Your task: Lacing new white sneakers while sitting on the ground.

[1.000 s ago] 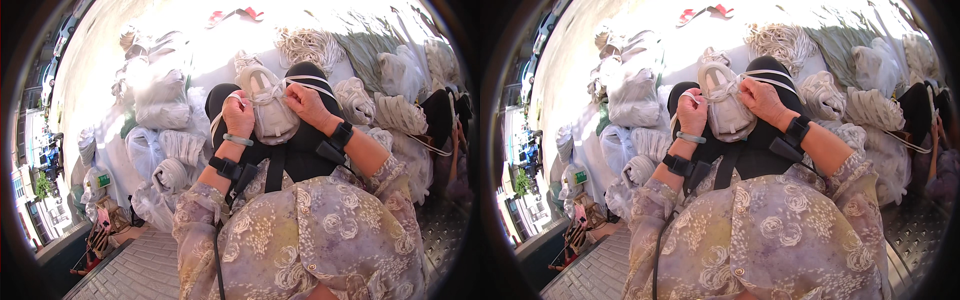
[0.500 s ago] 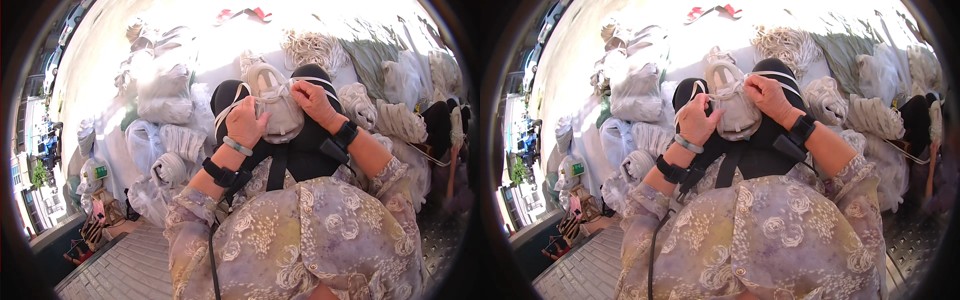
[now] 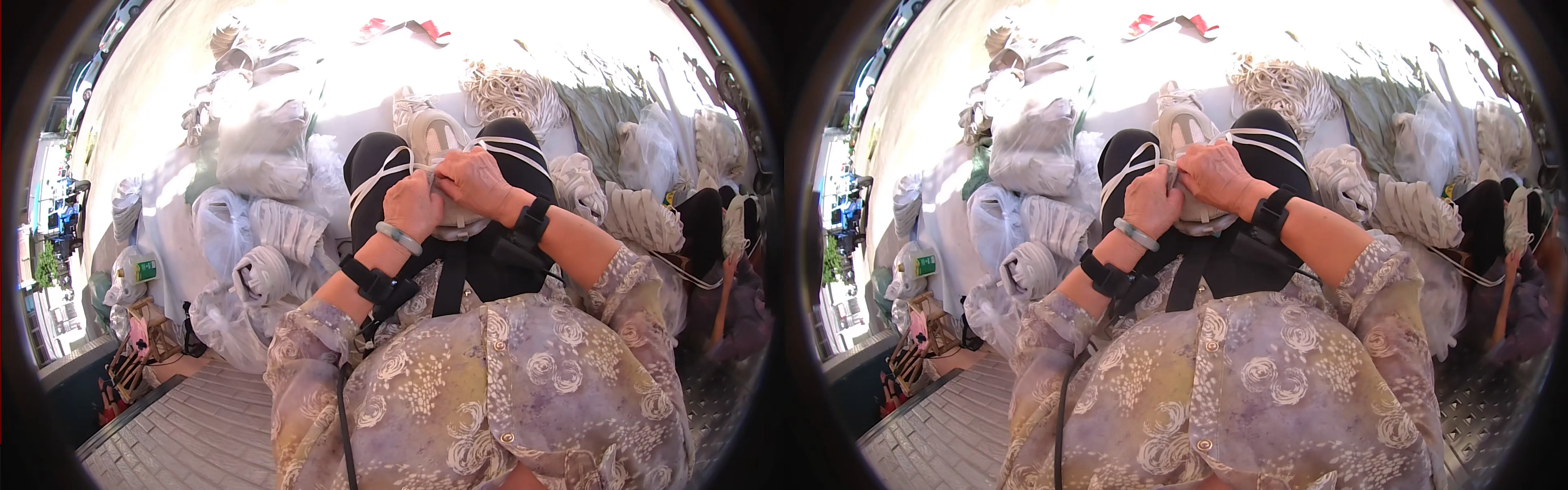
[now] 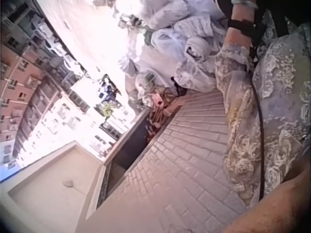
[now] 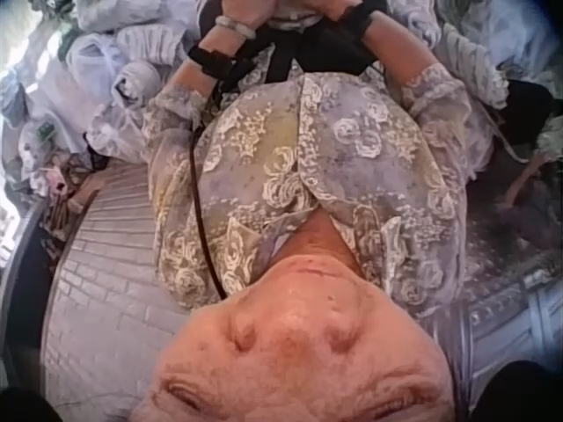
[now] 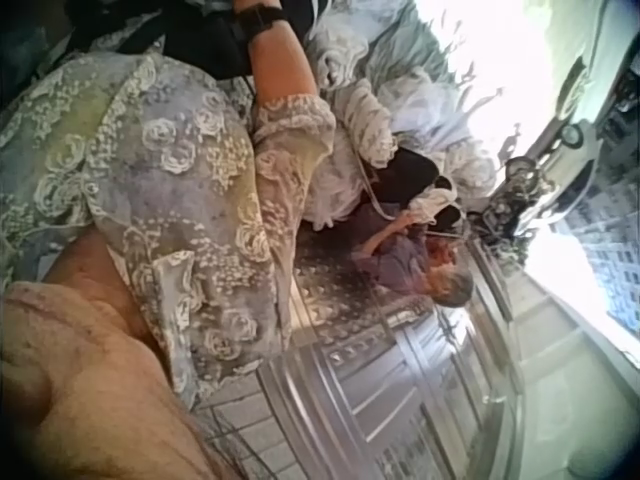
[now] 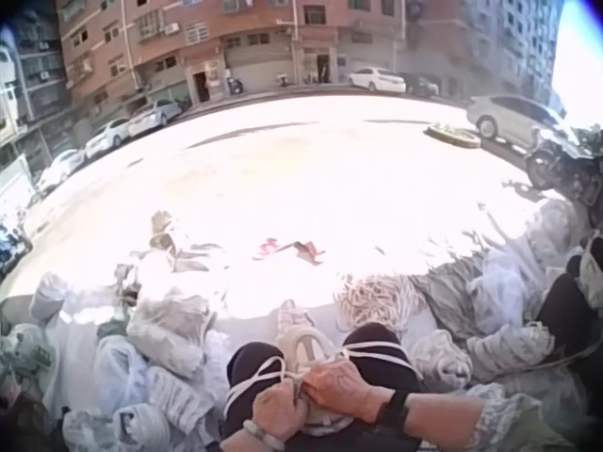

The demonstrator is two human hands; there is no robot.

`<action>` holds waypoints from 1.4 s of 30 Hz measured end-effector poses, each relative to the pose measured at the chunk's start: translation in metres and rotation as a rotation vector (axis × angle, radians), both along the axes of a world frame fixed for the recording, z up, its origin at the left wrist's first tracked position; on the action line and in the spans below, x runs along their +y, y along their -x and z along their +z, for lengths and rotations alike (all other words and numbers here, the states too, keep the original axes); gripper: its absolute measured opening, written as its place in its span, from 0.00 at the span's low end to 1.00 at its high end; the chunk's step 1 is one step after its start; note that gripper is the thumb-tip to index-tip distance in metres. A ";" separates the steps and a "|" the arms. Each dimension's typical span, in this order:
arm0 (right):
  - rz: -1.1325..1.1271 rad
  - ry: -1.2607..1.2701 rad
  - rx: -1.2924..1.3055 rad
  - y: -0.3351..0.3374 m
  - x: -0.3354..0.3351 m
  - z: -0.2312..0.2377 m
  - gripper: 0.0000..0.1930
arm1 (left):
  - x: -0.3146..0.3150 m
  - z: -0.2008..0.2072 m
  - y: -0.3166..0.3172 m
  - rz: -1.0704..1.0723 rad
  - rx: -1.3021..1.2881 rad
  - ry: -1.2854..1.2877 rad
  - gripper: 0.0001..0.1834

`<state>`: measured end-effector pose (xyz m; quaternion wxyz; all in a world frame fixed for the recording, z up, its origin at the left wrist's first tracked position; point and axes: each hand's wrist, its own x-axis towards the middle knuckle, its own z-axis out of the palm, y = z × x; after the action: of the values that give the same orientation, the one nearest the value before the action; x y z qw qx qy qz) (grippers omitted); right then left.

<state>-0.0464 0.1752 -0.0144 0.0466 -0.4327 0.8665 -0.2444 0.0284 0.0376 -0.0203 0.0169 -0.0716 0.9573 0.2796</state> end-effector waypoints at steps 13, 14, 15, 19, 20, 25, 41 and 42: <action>-0.014 -0.090 0.211 -0.008 -0.013 -0.009 0.03 | -0.015 -0.007 0.003 -0.053 0.079 -0.374 0.17; -0.007 -0.121 0.236 -0.007 -0.014 -0.006 0.04 | -0.015 -0.005 0.004 -0.059 0.113 -0.376 0.17; -0.001 -0.152 0.262 -0.007 -0.015 -0.003 0.04 | -0.013 -0.003 0.005 -0.061 0.113 -0.375 0.17; 0.068 -0.259 0.369 -0.006 0.003 0.020 0.02 | -0.008 -0.001 0.012 -0.068 0.132 -0.243 0.18; 0.069 -0.304 0.357 -0.004 0.014 0.027 0.02 | -0.009 -0.002 0.014 -0.077 0.122 -0.190 0.18; -0.062 -0.285 0.376 0.016 0.147 0.044 0.05 | -0.015 -0.001 0.005 -0.048 0.070 -0.221 0.18; -0.080 -0.140 -0.005 -0.013 0.170 0.068 0.08 | -0.028 0.004 0.025 0.026 0.128 -0.058 0.11; -0.046 -0.060 0.066 -0.012 0.151 0.066 0.08 | -0.030 0.004 0.029 -0.010 0.263 0.059 0.10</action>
<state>-0.0345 0.3262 0.0512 0.0251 -0.4190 0.8842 -0.2049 -0.0002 0.0077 -0.0165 -0.1095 -0.0301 0.9594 0.2583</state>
